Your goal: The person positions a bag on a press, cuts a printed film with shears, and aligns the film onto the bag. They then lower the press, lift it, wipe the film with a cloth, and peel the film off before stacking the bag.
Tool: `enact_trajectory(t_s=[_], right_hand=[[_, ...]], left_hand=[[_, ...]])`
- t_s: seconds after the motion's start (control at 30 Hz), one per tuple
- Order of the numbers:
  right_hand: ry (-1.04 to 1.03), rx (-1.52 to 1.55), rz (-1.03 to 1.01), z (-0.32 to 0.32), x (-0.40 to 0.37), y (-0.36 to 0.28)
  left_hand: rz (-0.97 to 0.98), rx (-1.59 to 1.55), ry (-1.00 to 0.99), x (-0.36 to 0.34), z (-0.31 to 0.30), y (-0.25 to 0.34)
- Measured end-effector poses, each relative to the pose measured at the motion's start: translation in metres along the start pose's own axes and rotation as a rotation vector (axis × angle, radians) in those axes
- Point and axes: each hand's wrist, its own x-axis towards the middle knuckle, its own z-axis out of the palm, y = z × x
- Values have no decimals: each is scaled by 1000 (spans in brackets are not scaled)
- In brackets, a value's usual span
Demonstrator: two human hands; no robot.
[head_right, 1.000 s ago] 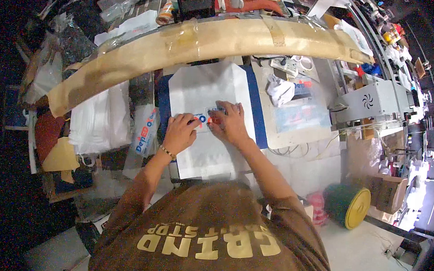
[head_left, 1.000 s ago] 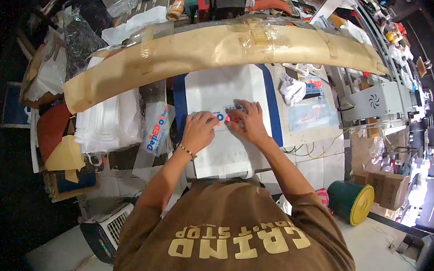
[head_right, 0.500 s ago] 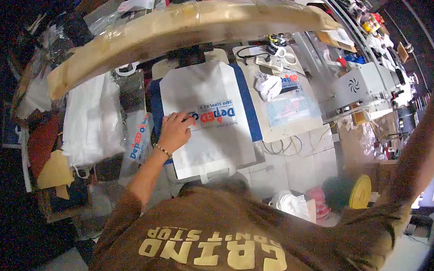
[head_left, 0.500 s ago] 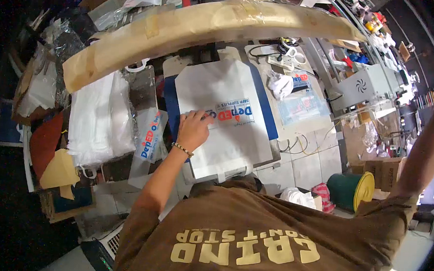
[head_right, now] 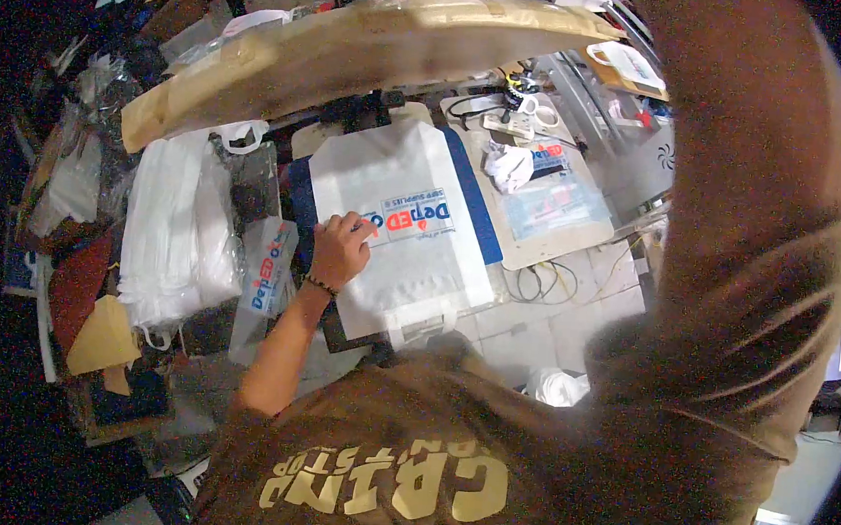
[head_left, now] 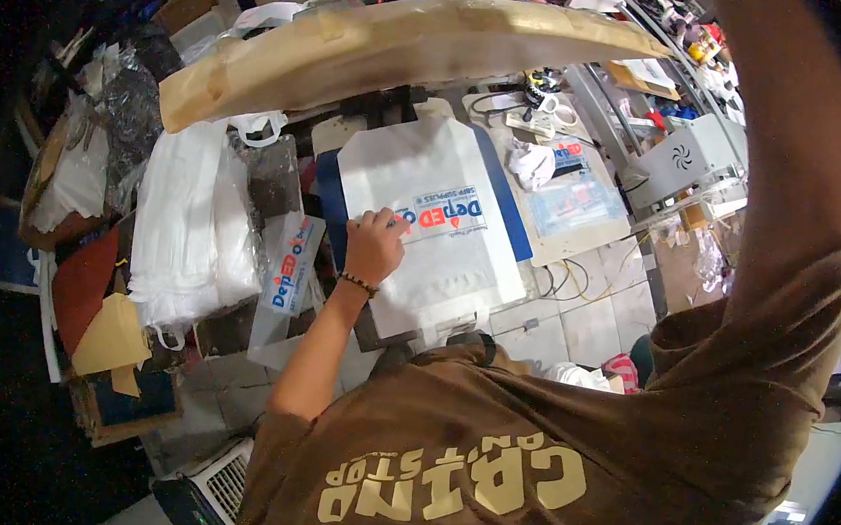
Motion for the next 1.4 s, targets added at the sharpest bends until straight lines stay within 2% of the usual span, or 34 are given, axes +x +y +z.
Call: enact_trajectory(t_s=[0.07, 0.5, 1.4], right_hand=[[-7, -2, 10, 1, -2, 1], [-40, 0, 47, 12, -8, 5], [-45, -13, 52, 28, -16, -2]], left_hand=[[23, 18, 51, 0, 2, 0], [23, 12, -13, 1, -3, -1], [34, -5, 65, -2, -1, 3]])
